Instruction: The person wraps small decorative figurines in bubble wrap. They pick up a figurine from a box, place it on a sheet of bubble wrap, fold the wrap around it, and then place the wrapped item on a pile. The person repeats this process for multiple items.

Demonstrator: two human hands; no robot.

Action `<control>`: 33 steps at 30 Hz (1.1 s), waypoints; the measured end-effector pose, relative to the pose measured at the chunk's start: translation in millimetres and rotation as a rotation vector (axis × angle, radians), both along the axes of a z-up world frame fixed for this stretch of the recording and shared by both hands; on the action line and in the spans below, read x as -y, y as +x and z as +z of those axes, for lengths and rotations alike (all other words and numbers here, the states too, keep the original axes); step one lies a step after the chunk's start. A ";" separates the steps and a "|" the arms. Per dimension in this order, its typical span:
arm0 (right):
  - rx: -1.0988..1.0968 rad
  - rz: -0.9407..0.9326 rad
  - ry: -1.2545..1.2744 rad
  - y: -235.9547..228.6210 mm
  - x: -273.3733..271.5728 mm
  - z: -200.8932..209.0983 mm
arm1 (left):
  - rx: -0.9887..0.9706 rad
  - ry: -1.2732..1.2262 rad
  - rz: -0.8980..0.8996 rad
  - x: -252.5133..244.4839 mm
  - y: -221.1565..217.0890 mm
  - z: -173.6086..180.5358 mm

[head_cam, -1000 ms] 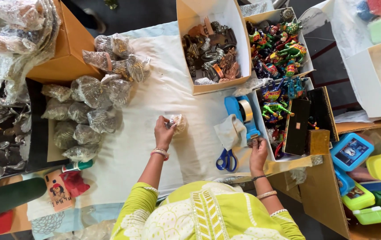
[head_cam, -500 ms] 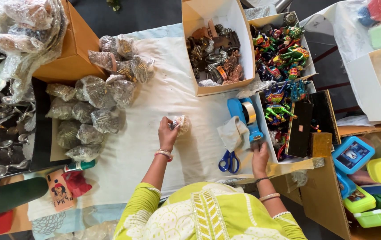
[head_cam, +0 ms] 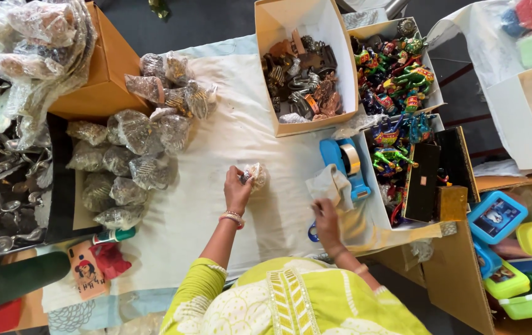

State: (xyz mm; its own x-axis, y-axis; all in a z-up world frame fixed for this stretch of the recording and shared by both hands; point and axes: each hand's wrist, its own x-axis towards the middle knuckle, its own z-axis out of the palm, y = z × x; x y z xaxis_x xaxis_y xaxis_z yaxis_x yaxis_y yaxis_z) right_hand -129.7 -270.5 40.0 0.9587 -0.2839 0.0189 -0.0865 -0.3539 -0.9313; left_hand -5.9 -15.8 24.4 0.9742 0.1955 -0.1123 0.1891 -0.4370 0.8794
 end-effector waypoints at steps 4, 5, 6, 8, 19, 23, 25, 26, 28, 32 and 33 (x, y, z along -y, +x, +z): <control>-0.105 0.129 0.168 62.6 -63.3 -22.3 | -0.002 -0.008 0.006 0.4 -0.5 1.1; -0.117 0.166 0.168 76.1 -77.5 -27.8 | 0.007 0.001 0.003 0.5 -0.4 -1.0; -0.128 0.204 0.167 89.7 -91.7 -33.4 | 0.017 0.010 0.000 0.6 -0.2 -3.2; -0.082 0.217 0.146 104.6 -104.9 -43.6 | 0.026 0.020 0.004 1.2 -0.3 -4.3; -0.015 0.338 -0.044 130.3 -120.6 -43.9 | 0.030 0.041 -0.030 -1.4 2.0 -11.9; -0.069 0.350 -0.004 131.5 -119.1 -53.5 | 0.043 0.031 -0.052 -2.7 2.2 -16.6; -0.068 0.351 0.008 132.0 -118.7 -58.7 | 0.051 0.023 -0.062 -3.3 3.3 -16.8; -0.091 0.348 0.034 132.1 -118.5 -60.7 | 0.045 0.016 -0.071 -3.6 3.7 -15.6; -0.115 0.344 0.061 131.0 -117.9 -66.8 | 0.037 0.009 -0.081 -4.0 2.9 -16.7; -0.185 0.363 0.111 135.0 -116.3 -71.7 | 0.045 0.048 -0.099 -3.9 3.4 -22.8; -0.296 0.351 0.157 136.7 -116.2 -70.2 | 0.040 0.053 -0.103 -4.0 3.3 -23.8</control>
State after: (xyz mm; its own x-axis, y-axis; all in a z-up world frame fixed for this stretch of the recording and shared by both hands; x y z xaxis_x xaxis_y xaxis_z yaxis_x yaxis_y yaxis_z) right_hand 7.0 -154.3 -30.1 0.9547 0.0798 -0.2866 -0.2567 -0.2662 -0.9291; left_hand -2.6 -11.7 0.6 0.9929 0.0990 -0.0653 0.1063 -0.4983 0.8604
